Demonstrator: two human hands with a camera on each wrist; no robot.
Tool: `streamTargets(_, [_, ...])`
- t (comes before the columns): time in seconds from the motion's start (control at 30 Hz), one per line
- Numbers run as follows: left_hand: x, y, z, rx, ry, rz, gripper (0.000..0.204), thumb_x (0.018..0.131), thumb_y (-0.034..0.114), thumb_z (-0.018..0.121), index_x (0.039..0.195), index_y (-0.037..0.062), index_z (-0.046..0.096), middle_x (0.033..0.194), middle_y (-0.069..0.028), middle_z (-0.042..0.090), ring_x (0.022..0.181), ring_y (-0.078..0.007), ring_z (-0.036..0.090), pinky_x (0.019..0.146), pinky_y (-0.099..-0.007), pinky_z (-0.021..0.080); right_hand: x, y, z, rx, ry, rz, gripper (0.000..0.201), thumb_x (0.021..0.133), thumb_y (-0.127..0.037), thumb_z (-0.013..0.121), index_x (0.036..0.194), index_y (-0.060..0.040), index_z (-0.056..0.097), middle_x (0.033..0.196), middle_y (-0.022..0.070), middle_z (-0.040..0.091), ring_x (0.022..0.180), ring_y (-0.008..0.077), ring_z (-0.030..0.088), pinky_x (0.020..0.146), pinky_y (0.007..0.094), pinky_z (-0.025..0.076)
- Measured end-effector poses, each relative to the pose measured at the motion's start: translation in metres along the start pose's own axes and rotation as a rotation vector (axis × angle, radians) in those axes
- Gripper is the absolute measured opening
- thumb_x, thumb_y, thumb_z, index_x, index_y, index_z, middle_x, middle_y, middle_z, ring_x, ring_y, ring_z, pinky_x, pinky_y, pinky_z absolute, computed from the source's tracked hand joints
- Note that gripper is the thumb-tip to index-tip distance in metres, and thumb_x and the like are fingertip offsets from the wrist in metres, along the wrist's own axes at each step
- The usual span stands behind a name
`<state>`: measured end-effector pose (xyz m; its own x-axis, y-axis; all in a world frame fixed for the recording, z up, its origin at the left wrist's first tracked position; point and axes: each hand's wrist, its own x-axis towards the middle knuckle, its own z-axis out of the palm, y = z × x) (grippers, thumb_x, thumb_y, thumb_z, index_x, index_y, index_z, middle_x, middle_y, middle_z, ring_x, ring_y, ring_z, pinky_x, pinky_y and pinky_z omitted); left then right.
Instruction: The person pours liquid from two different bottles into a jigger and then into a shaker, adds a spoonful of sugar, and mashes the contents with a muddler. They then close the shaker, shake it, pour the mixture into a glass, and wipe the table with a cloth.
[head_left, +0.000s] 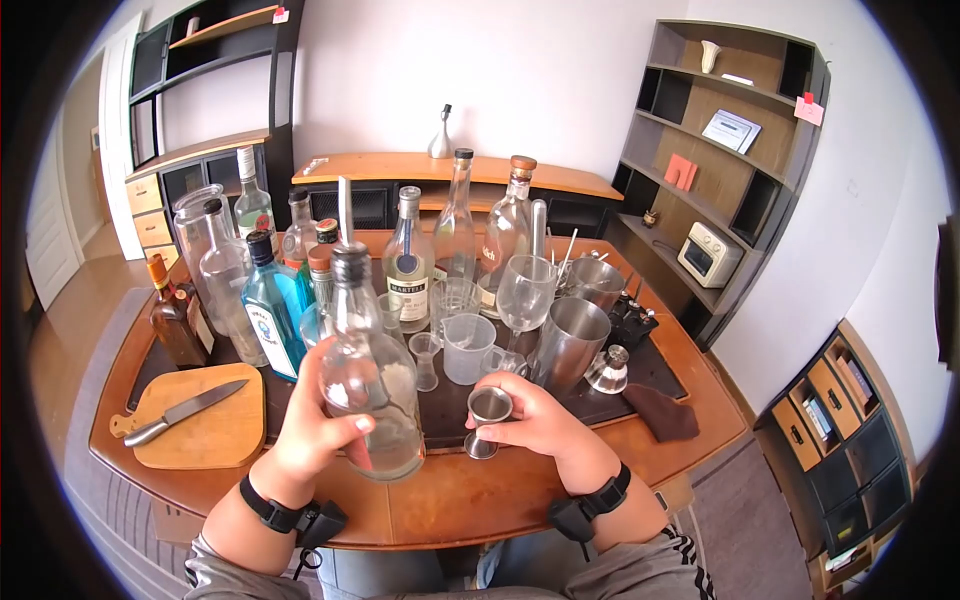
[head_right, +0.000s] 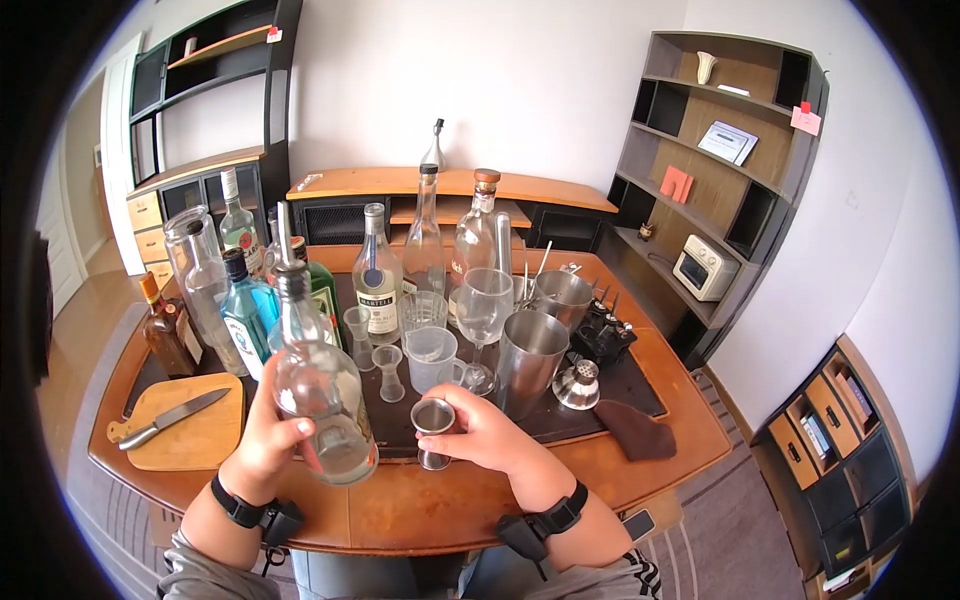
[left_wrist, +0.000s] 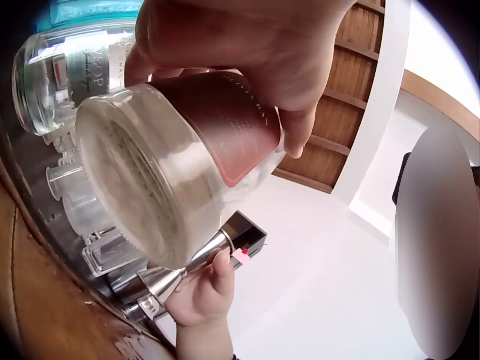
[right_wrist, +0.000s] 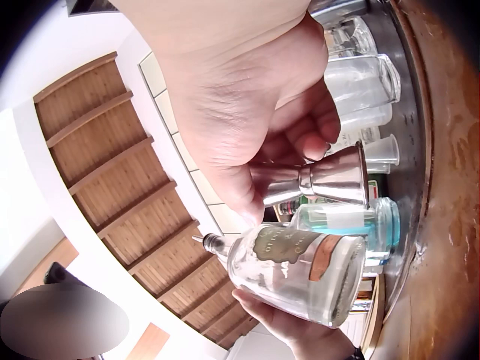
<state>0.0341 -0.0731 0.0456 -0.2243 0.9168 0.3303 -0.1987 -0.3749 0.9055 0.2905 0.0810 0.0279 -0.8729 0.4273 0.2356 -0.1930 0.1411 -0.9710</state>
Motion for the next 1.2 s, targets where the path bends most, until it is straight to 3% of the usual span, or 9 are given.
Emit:
streamTargets(0.13, [0.000, 0.002, 0.011, 0.023, -0.044, -0.116, 0.100, 0.071, -0.003, 0.077, 0.150, 0.0085, 0.017, 0.128, -0.0184, 0.051, 0.091, -0.0255, 0.065, 0.049, -0.0309, 0.058, 0.000, 0.000, 0.000, -0.007, 0.052, 0.026, 0.039, 0.085, 0.001, 0.072, 0.119, -0.0034, 0.051, 0.104, 0.0049, 0.062, 0.101, 0.0159, 0.063, 0.088, 0.0337, 0.052])
streamTargets(0.2, [0.008, -0.029, -0.010, 0.220, -0.145, 0.038, 0.098, 0.071, -0.006, 0.076, 0.148, 0.0081, 0.018, 0.128, -0.0187, 0.051, 0.089, -0.0258, 0.065, 0.051, -0.0311, 0.058, 0.000, 0.000, 0.000, -0.013, 0.065, 0.033, 0.039, 0.085, 0.002, 0.072, 0.119, -0.0034, 0.051, 0.104, 0.0048, 0.061, 0.101, 0.0160, 0.063, 0.087, 0.0339, 0.052])
streamTargets(0.23, [0.005, -0.020, -0.001, 0.196, -0.120, -0.031, 0.097, 0.071, -0.006, 0.077, 0.148, 0.0079, 0.019, 0.128, -0.0185, 0.051, 0.092, -0.0256, 0.065, 0.056, -0.0319, 0.059, 0.000, 0.000, 0.000, -0.017, 0.064, 0.034, 0.040, 0.086, 0.002, 0.071, 0.119, -0.0035, 0.051, 0.105, 0.0047, 0.061, 0.101, 0.0160, 0.063, 0.087, 0.0339, 0.052])
streamTargets(0.3, [0.000, 0.003, 0.018, 0.142, -0.047, -0.208, 0.098, 0.070, -0.001, 0.081, 0.147, 0.0064, 0.021, 0.127, -0.0173, 0.052, 0.109, -0.0258, 0.058, 0.085, -0.0372, 0.055, 0.000, -0.001, 0.000, -0.021, 0.062, 0.036, 0.040, 0.086, 0.002, 0.072, 0.119, -0.0036, 0.051, 0.105, 0.0047, 0.061, 0.101, 0.0161, 0.063, 0.087, 0.0341, 0.052])
streamTargets(0.4, [0.002, -0.013, 0.011, 0.203, -0.071, -0.128, 0.100, 0.068, 0.001, 0.084, 0.147, 0.0051, 0.022, 0.126, -0.0164, 0.053, 0.119, -0.0252, 0.050, 0.101, -0.0398, 0.044, 0.000, -0.002, 0.000, -0.023, 0.068, 0.039, 0.041, 0.086, 0.001, 0.072, 0.120, -0.0036, 0.051, 0.104, 0.0048, 0.060, 0.101, 0.0163, 0.063, 0.087, 0.0343, 0.052])
streamTargets(0.7, [0.010, -0.027, 0.003, 0.320, -0.102, -0.068, 0.100, 0.066, 0.001, 0.085, 0.145, 0.0023, 0.023, 0.131, -0.0159, 0.050, 0.124, -0.0249, 0.047, 0.106, -0.0395, 0.039, 0.000, 0.001, -0.002, -0.063, 0.065, -0.021, 0.041, 0.089, -0.003, 0.071, 0.123, -0.0037, 0.048, 0.106, 0.0030, 0.061, 0.099, 0.0127, 0.063, 0.084, 0.0292, 0.052])
streamTargets(0.9, [0.010, -0.016, 0.009, 0.355, -0.155, -0.080, 0.099, 0.068, -0.001, 0.084, 0.145, 0.0011, 0.022, 0.135, -0.0156, 0.046, 0.128, -0.0260, 0.041, 0.091, -0.0369, 0.053, -0.001, 0.001, -0.002, -0.063, 0.075, -0.022, 0.042, 0.089, -0.003, 0.071, 0.124, -0.0033, 0.048, 0.107, 0.0041, 0.061, 0.100, 0.0135, 0.063, 0.085, 0.0305, 0.052])
streamTargets(1.1, [0.015, -0.011, -0.001, 0.370, -0.251, -0.172, 0.097, 0.073, -0.003, 0.080, 0.146, 0.0059, 0.017, 0.132, -0.0202, 0.046, 0.088, -0.0227, 0.066, 0.067, -0.0333, 0.059, 0.001, 0.004, -0.005, -0.054, 0.091, -0.028, 0.043, 0.088, -0.002, 0.071, 0.124, -0.0027, 0.048, 0.108, 0.0048, 0.061, 0.102, 0.0147, 0.062, 0.086, 0.0315, 0.053])
streamTargets(1.2, [0.016, -0.014, -0.004, 0.399, -0.266, -0.143, 0.097, 0.074, -0.003, 0.080, 0.147, 0.0070, 0.016, 0.131, -0.0216, 0.047, 0.074, -0.0204, 0.067, 0.064, -0.0335, 0.058, 0.000, 0.001, -0.004, -0.073, 0.109, -0.039, 0.042, 0.088, -0.002, 0.071, 0.124, -0.0026, 0.049, 0.108, 0.0055, 0.061, 0.101, 0.0151, 0.063, 0.087, 0.0320, 0.053])
